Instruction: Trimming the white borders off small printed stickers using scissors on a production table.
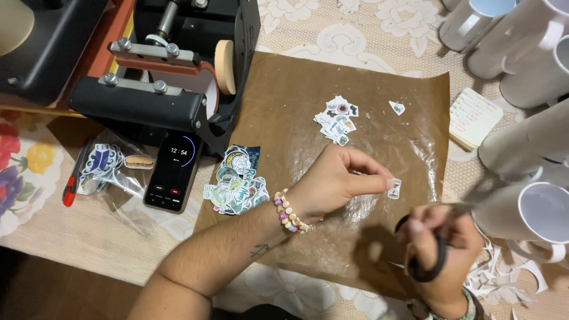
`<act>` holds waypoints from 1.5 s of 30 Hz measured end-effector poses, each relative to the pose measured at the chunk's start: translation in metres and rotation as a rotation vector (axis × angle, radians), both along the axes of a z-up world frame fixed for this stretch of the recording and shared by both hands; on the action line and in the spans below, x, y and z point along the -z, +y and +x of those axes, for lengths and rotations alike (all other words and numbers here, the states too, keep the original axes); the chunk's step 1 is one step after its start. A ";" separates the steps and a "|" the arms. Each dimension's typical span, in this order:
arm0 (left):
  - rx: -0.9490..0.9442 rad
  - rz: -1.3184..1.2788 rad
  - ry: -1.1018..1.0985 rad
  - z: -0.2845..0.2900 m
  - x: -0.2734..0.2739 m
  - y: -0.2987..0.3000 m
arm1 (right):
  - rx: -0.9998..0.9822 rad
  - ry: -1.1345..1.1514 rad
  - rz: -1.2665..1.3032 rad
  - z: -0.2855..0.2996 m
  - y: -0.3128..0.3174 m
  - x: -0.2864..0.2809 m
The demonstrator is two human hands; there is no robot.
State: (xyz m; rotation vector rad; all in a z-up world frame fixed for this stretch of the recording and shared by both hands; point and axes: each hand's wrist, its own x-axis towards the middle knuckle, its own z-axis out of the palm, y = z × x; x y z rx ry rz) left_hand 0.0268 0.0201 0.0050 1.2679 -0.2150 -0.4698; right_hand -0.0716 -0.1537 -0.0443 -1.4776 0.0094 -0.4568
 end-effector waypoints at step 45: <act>0.579 -0.169 0.275 -0.001 0.025 -0.019 | -0.415 -0.200 0.368 -0.014 0.006 0.052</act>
